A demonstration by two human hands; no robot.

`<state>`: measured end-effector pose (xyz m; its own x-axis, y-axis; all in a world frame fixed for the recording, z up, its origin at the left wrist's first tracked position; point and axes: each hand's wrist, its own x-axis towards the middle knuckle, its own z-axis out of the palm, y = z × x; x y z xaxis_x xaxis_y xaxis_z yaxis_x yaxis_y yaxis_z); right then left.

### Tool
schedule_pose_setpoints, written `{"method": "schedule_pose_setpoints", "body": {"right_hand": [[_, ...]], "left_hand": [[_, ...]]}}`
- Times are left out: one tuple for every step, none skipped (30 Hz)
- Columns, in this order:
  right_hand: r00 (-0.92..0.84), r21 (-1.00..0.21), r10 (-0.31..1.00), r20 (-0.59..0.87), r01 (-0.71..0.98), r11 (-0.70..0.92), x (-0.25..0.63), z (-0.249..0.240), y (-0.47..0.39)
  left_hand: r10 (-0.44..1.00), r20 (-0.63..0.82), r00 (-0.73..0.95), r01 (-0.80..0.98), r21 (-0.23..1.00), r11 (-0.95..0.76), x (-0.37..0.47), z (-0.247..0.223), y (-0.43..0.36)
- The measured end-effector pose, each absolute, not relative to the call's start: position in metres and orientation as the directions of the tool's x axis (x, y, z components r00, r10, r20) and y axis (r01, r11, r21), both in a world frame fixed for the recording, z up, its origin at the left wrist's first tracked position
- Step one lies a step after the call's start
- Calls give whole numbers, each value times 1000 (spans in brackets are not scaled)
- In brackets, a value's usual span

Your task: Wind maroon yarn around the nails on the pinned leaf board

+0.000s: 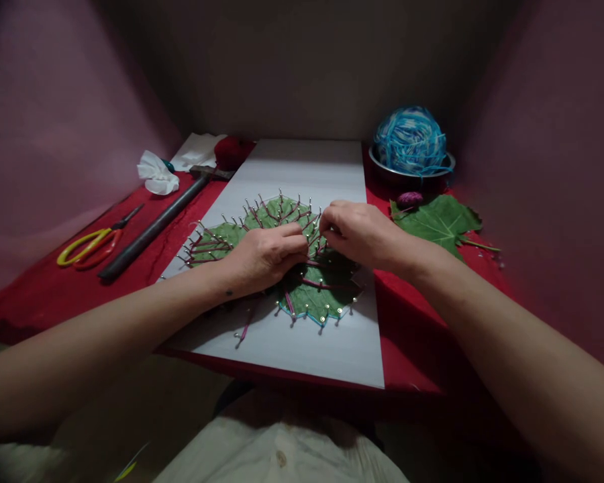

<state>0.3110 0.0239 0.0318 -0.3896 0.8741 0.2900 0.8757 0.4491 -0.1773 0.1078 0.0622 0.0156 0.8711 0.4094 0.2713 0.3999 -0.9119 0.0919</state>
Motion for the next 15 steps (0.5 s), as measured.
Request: {"method": "schedule_pose_setpoints", "body": {"right_hand": [[-372, -189, 870, 325, 875, 445, 312, 34, 25], [-362, -189, 861, 357, 875, 446, 313, 36, 27], [-354, -180, 850, 389, 876, 447, 314, 38, 28], [-346, -171, 843, 412, 879, 445, 313, 40, 28], [-333, -168, 843, 423, 885, 434, 313, 42, 29], [-314, -177, 852, 420, 892, 416, 311, 44, 28], [-288, -200, 867, 406, 898, 392, 310, 46, 28], [-260, -230, 886, 383, 902, 364, 309, 47, 27], [-237, -260, 904, 355, 904, 339, 308, 49, 25], [-221, -286, 917, 332, 903, 321, 307, 49, 23], [-212, -308, 923, 322, 898, 314, 307, 50, 22], [-212, -329, 924, 319, 889, 318, 309, 50, 20], [-218, -352, 922, 320, 876, 330, 310, 50, 19], [-231, -388, 919, 319, 853, 349, 313, 48, 17], [-245, -438, 918, 312, 820, 368, 315, 47, 17]], "left_hand": [[412, 269, 871, 402, 94, -911, 108, 16, 62], [414, 267, 870, 404, 95, -910, 108, 16, 62], [417, 265, 869, 407, 96, -909, 108, 16, 62], [419, 263, 869, 409, 95, -908, 108, 16, 62], [422, 260, 869, 412, 95, -906, 108, 17, 62], [425, 255, 868, 416, 93, -905, 109, 17, 62], [430, 250, 867, 422, 89, -902, 109, 17, 62], [437, 244, 866, 430, 83, -899, 109, 17, 62], [445, 237, 864, 439, 77, -895, 110, 17, 62], [452, 231, 862, 448, 72, -891, 110, 17, 62], [459, 226, 859, 455, 70, -888, 111, 17, 62], [466, 220, 857, 463, 69, -884, 111, 17, 62], [477, 209, 854, 474, 69, -878, 111, 18, 62], [490, 194, 850, 487, 68, -871, 112, 19, 62], [503, 177, 846, 500, 63, -864, 112, 20, 62]]}}
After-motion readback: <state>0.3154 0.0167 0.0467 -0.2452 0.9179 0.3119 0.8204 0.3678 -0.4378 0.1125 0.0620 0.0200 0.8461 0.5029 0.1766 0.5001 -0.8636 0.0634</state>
